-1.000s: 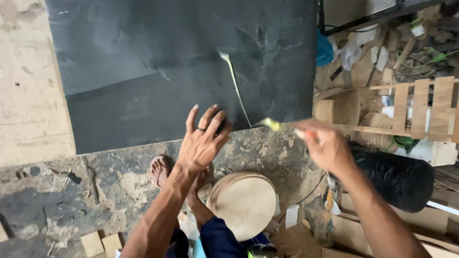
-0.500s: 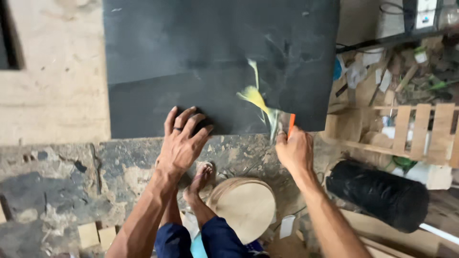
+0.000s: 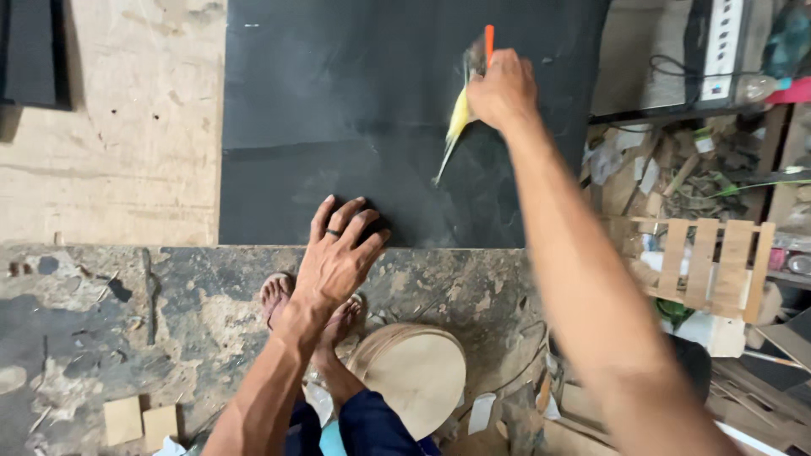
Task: The person applies a yellow substance to a black sheet using a small scraper. The person spreads the substance across the surface of multiple black sheets, handling them one at a time.
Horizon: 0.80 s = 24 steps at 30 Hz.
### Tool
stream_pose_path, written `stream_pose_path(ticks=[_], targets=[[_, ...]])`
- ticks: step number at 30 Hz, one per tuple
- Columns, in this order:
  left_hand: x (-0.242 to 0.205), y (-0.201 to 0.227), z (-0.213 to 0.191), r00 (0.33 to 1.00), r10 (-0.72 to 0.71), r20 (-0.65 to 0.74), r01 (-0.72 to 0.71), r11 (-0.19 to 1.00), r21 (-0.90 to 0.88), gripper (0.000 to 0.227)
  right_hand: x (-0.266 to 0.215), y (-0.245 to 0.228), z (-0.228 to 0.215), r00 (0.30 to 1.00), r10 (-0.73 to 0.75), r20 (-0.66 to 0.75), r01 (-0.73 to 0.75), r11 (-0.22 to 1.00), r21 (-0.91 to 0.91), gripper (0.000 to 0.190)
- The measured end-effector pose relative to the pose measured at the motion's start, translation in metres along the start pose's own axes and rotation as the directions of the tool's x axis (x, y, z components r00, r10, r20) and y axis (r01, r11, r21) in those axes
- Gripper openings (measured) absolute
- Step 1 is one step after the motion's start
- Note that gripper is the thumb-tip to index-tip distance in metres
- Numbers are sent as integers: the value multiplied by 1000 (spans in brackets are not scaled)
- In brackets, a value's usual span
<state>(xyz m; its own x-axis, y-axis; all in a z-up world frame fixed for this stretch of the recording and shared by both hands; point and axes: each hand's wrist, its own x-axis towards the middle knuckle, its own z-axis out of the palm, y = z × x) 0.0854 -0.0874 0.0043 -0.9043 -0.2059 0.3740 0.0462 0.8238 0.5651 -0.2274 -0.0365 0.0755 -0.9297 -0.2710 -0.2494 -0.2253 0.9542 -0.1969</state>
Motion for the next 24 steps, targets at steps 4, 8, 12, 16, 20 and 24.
stream_pose_path(ticks=[4,8,12,16,20,24], targets=[[0,-1,3,1000,-5,-7,5,1000,-10,14,-24,50,-6,675,-724,145,737,671,-79,27],[-3,-1,19,994,-66,-85,63,998,-30,16,-66,127,16,657,-732,180,754,634,-173,39],[-1,0,18,994,-55,-89,53,998,-26,14,-125,148,7,672,-651,354,723,681,-120,55],[1,2,17,996,-50,-76,48,998,-31,17,-178,176,4,654,-584,482,695,715,-77,55],[8,6,10,999,-51,-19,50,997,-56,23,-221,188,-2,618,-517,592,559,819,132,38],[8,10,-1,999,-37,35,37,999,16,18,-202,101,-58,813,-496,305,457,868,193,25]])
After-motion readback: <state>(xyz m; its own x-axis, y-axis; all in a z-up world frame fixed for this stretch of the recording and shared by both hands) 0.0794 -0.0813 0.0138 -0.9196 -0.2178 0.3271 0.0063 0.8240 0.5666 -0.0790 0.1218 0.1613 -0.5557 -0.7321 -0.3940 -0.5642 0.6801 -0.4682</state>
